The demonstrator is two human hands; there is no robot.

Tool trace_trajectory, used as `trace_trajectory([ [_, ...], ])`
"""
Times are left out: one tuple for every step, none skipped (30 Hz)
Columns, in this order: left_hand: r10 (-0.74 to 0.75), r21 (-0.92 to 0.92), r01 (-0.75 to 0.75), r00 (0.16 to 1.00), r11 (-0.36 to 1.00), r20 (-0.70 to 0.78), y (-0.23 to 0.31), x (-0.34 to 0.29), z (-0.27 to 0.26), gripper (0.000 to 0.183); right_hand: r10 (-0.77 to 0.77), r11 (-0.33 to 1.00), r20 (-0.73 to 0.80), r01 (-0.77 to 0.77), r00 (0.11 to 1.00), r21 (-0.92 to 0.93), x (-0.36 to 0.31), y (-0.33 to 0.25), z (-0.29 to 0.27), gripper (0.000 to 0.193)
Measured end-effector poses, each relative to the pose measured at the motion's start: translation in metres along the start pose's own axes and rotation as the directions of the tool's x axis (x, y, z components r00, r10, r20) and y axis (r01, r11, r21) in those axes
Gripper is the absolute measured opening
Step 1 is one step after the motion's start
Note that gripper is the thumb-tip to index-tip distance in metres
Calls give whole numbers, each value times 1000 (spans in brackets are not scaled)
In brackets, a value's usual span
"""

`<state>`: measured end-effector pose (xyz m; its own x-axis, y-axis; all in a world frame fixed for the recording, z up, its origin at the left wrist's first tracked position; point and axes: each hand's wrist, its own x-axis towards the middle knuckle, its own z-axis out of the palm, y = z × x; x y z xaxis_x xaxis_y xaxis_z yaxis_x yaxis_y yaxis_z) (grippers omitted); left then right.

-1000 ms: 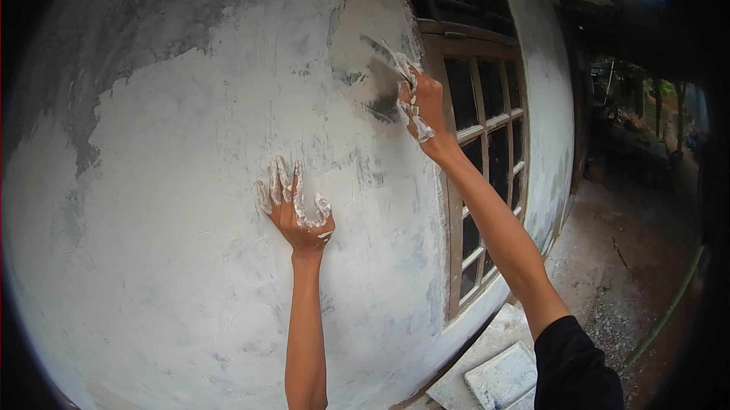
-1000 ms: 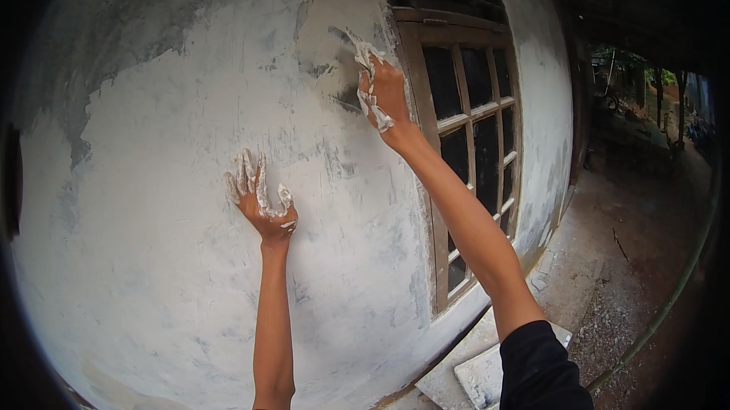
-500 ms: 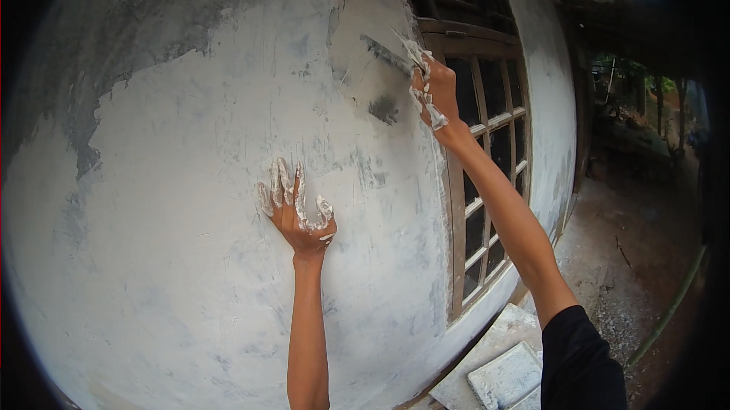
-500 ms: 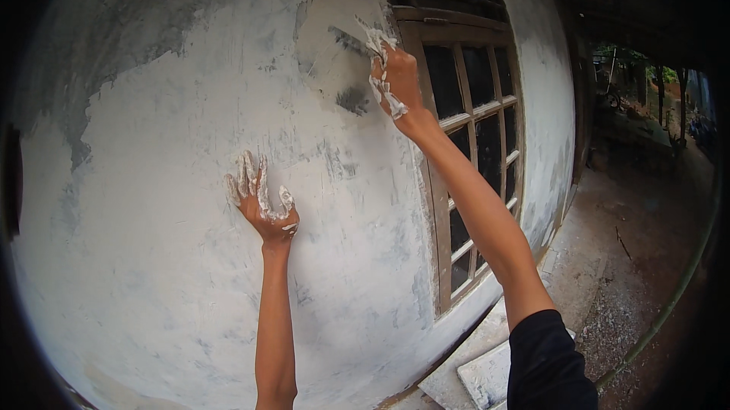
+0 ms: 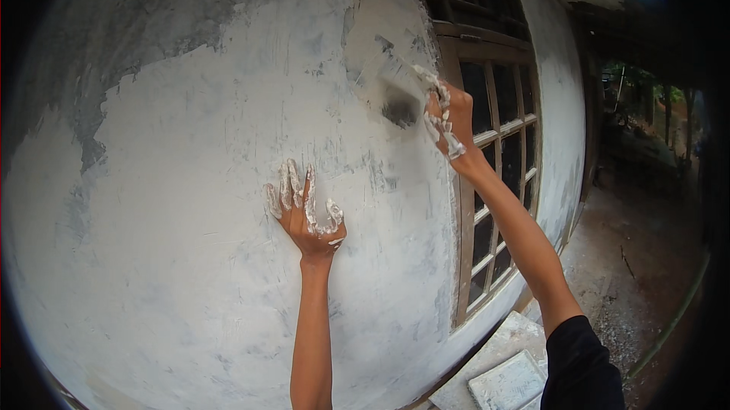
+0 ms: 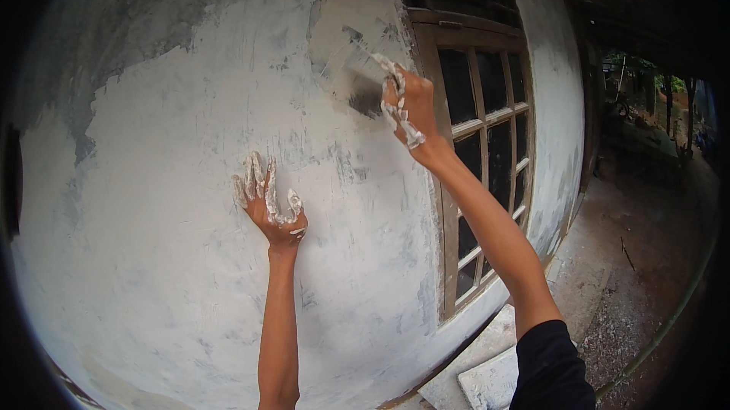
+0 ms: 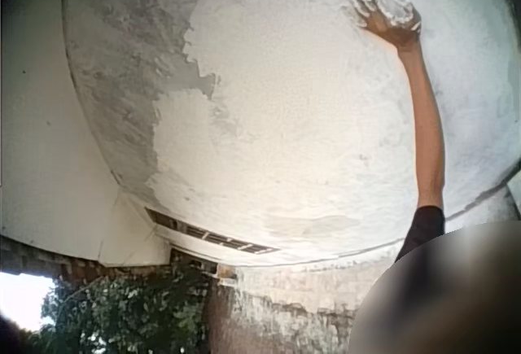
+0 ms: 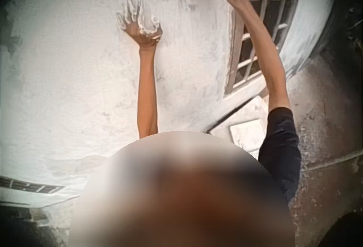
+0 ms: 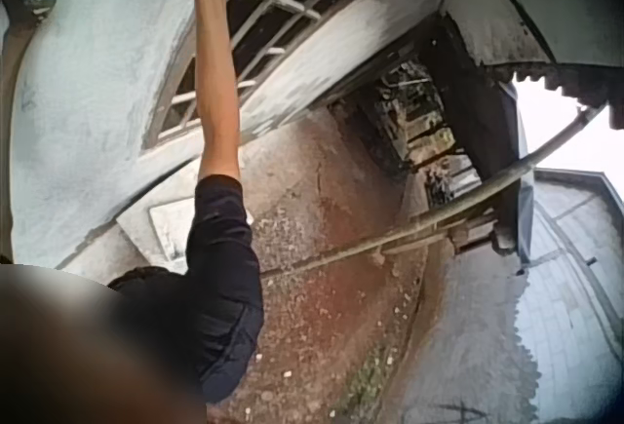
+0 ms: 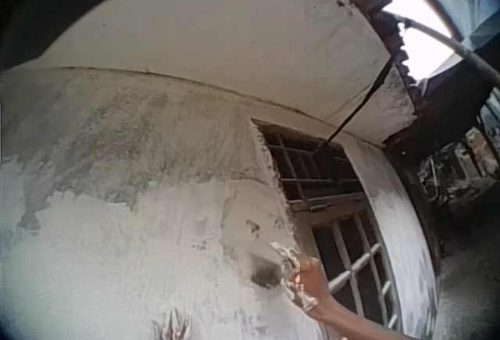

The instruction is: The person applies plaster or putty to an exterior wall using a putty knife.

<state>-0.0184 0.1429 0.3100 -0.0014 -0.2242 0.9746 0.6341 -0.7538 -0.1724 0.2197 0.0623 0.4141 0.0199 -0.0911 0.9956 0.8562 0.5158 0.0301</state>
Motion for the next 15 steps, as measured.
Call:
trace_trajectory([
  [13, -11, -13, 1000, 1000, -6, 4, 0, 6, 45, -79, 996, -81, 74, 994, -56, 29, 27, -6, 18],
  [13, -19, -13, 1000, 1000, -8, 8, 0, 9, 45, -159, 983, -155, 143, 975, -111, 53, 51, -6, 16],
  [7, -19, -8, 1000, 1000, -13, 8, -1, 9, 45, -159, 984, -155, 143, 975, -110, 66, 63, 1, 16],
  [3, -16, -3, 1000, 1000, -20, 6, -1, 8, 45, -71, 995, -116, 61, 991, -82, 78, 70, 11, 15],
  [2, -12, -3, 1000, 1000, -19, 6, -1, 8, 45, 20, 998, -71, -24, 997, -56, 81, 73, 22, 16],
  [2, -15, -2, 1000, 1000, -22, 7, 0, 8, 45, -25, 992, -13, 23, 1000, -126, 69, 65, 37, 16],
  [1, -20, -2, 1000, 1000, -26, 7, 0, 10, 45, -66, 978, 47, 74, 997, -195, 49, 55, 53, 17],
  [0, -8, 0, 1000, 1000, -27, 4, 0, 5, 45, -22, 978, 97, 42, 995, -203, 24, 32, 68, 21],
  [-3, 2, 3, 1000, 1000, -29, 1, -3, 6, 46, -28, 989, 126, 47, 992, -142, -6, 16, 81, 29],
  [-3, 12, 4, 999, 1000, -32, -3, -4, 7, 46, 22, 985, 217, 16, 976, -171, -38, -3, 89, 35],
  [-10, 4, 11, 999, 1000, -33, -2, -5, 10, 46, 19, 994, 321, 18, 947, -112, -65, -20, 84, 40],
  [-11, -16, 11, 999, 1000, -34, -4, -5, 7, 46, -1, 997, 395, 31, 919, -69, -79, -40, 75, 42],
  [-10, -41, 8, 999, 999, -43, -2, -3, 6, 46, -69, 996, 319, 85, 945, -36, -77, -39, 64, 38],
  [-11, -30, 9, 999, 1000, -46, -1, -2, 4, 46, -139, 990, 237, 143, 962, -2, -71, -37, 53, 35],
  [-6, -9, 6, 999, 1000, -37, -3, -2, 1, 46, -116, 993, 187, 113, 975, 28, -48, -41, 41, 29],
])
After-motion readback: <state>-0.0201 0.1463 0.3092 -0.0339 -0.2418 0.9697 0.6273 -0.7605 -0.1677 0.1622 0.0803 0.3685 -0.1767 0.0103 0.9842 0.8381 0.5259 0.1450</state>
